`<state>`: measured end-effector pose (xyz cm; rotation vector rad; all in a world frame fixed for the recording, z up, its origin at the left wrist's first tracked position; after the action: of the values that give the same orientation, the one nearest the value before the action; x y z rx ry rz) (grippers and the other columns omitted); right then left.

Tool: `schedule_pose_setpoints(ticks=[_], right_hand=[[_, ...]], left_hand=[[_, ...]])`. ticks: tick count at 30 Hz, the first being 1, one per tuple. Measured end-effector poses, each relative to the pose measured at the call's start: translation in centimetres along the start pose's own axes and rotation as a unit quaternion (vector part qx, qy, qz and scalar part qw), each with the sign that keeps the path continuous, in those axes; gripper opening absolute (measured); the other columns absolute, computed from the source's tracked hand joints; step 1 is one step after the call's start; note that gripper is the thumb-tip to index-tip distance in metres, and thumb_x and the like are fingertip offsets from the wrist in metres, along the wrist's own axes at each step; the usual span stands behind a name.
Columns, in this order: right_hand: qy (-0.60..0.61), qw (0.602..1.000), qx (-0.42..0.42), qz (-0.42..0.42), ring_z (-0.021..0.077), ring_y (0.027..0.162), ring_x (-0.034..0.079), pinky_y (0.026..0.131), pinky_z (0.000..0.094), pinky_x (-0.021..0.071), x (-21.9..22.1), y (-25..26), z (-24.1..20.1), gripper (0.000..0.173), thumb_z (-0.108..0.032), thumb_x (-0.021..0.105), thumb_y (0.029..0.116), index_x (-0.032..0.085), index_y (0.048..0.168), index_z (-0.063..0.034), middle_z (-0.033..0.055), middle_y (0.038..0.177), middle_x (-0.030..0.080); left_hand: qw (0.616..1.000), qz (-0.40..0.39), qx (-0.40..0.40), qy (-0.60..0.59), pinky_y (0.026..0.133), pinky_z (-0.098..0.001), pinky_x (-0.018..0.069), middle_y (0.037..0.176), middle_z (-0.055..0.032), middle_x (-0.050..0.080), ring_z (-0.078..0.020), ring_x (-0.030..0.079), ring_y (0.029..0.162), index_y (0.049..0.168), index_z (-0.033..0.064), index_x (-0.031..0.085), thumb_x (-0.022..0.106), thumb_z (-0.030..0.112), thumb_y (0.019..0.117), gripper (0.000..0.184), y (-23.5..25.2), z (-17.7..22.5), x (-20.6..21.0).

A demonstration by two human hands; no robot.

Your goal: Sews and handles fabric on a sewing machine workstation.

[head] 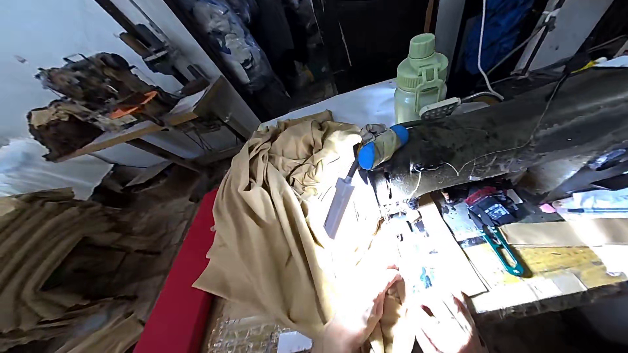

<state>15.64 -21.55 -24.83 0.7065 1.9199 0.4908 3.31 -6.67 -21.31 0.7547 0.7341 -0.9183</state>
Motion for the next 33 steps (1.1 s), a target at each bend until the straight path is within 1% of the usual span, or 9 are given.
schedule_pose_setpoints(ticks=[4, 7, 14, 18, 24, 27, 29, 31, 33], right_hand=[[-0.018, 1.000, -0.002, -0.005, 0.0226, 0.096, 0.062, 0.098, 0.0389, 0.0417, -0.1, 0.0, -0.1, 0.020, -0.024, 0.057, 0.0974, 0.075, 0.091, -0.0182, 0.0062, 0.091, 0.069], [-0.017, 1.000, 0.001, -0.013, 0.0247, 0.095, 0.064, 0.095, 0.0414, 0.0444, 0.0, -0.1, 0.0, 0.021, -0.023, 0.057, 0.0963, 0.077, 0.092, -0.0166, 0.0079, 0.090, 0.071], [-0.017, 1.000, -0.003, -0.012, 0.0245, 0.096, 0.064, 0.096, 0.0401, 0.0442, 0.0, -0.1, 0.0, 0.019, -0.022, 0.060, 0.0939, 0.078, 0.092, -0.0166, 0.0081, 0.092, 0.071], [-0.014, 1.000, -0.001, -0.011, 0.0236, 0.096, 0.063, 0.096, 0.0389, 0.0436, -0.1, 0.0, 0.0, 0.020, -0.022, 0.059, 0.0950, 0.078, 0.090, -0.0169, 0.0075, 0.091, 0.071], [-0.019, 1.000, -0.006, -0.006, 0.0230, 0.098, 0.063, 0.097, 0.0386, 0.0423, 0.1, -0.1, 0.2, 0.022, -0.025, 0.057, 0.0960, 0.078, 0.090, -0.0178, 0.0064, 0.092, 0.071], [-0.013, 1.000, -0.007, -0.015, 0.0238, 0.099, 0.063, 0.099, 0.0397, 0.0415, -0.1, -0.1, 0.2, 0.021, -0.024, 0.057, 0.0966, 0.077, 0.091, -0.0178, 0.0074, 0.094, 0.071], [-0.008, 1.000, -0.001, -0.029, 0.0247, 0.101, 0.063, 0.100, 0.0409, 0.0420, -0.4, -0.1, 0.2, 0.019, -0.024, 0.059, 0.0962, 0.077, 0.093, -0.0176, 0.0082, 0.096, 0.072], [-0.002, 0.999, 0.015, -0.050, 0.0272, 0.099, 0.066, 0.097, 0.0433, 0.0464, -0.8, 0.3, -0.4, 0.016, -0.020, 0.064, 0.0935, 0.079, 0.093, -0.0147, 0.0106, 0.097, 0.073], [0.001, 0.994, 0.036, -0.100, 0.0324, 0.095, 0.068, 0.091, 0.0498, 0.0504, -1.6, 0.9, -1.4, 0.015, -0.013, 0.065, 0.0910, 0.080, 0.093, -0.0095, 0.0138, 0.095, 0.073]], left_hand=[[0.999, 0.027, 0.039, 0.012, 0.102, -0.0304, 0.0514, 0.116, -0.0081, 0.075, -0.0169, 0.070, 0.112, 0.118, 0.0062, 0.073, 0.050, 0.010, 0.1029, 0.028, -0.7, -0.9, 1.1], [0.997, 0.050, 0.061, 0.008, 0.094, -0.0294, 0.0551, 0.108, -0.0068, 0.076, -0.0155, 0.072, 0.103, 0.109, 0.0072, 0.076, 0.052, 0.008, 0.1005, 0.025, 0.0, -1.1, 1.0], [0.991, 0.125, 0.042, -0.008, 0.095, -0.0239, 0.0526, 0.099, -0.0084, 0.077, -0.0130, 0.072, 0.100, 0.094, 0.0051, 0.076, 0.062, 0.007, 0.0950, 0.014, 0.5, 0.4, 0.1], [0.991, 0.114, 0.054, -0.044, 0.094, -0.0213, 0.0537, 0.102, -0.0052, 0.076, -0.0083, 0.071, 0.100, 0.099, 0.0068, 0.075, 0.059, 0.012, 0.1005, 0.017, 0.0, -0.9, 1.2], [0.994, 0.097, 0.048, -0.009, 0.091, -0.0226, 0.0551, 0.102, -0.0028, 0.076, -0.0085, 0.071, 0.098, 0.099, 0.0094, 0.077, 0.059, 0.013, 0.0990, 0.018, 0.0, -0.9, 1.7], [0.995, 0.079, 0.062, 0.002, 0.099, -0.0275, 0.0531, 0.112, -0.0050, 0.076, -0.0132, 0.070, 0.109, 0.108, 0.0078, 0.076, 0.056, 0.013, 0.0999, 0.022, -0.7, -0.1, 1.1], [0.995, 0.055, 0.075, 0.020, 0.107, -0.0301, 0.0466, 0.124, -0.0054, 0.073, -0.0169, 0.063, 0.122, 0.116, 0.0076, 0.074, 0.054, 0.015, 0.0988, 0.028, -1.2, 0.5, 0.5], [0.995, 0.032, 0.080, 0.058, 0.112, -0.0317, 0.0422, 0.135, -0.0033, 0.068, -0.0184, 0.058, 0.131, 0.126, 0.0109, 0.072, 0.051, 0.016, 0.0979, 0.035, -1.8, 0.6, 0.5], [0.993, 0.031, 0.090, 0.069, 0.112, -0.0332, 0.0431, 0.137, -0.0041, 0.067, -0.0193, 0.058, 0.130, 0.129, 0.0124, 0.071, 0.050, 0.012, 0.0994, 0.036, -2.1, 0.3, 0.8]])
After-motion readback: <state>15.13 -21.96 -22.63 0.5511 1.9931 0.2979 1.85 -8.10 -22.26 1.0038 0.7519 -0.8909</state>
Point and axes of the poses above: each hand's wrist, its own y-axis towards the middle knuckle, its own x-axis out of the palm, z = x × y, the point moved 1 cm from there along y, towards the middle knuckle
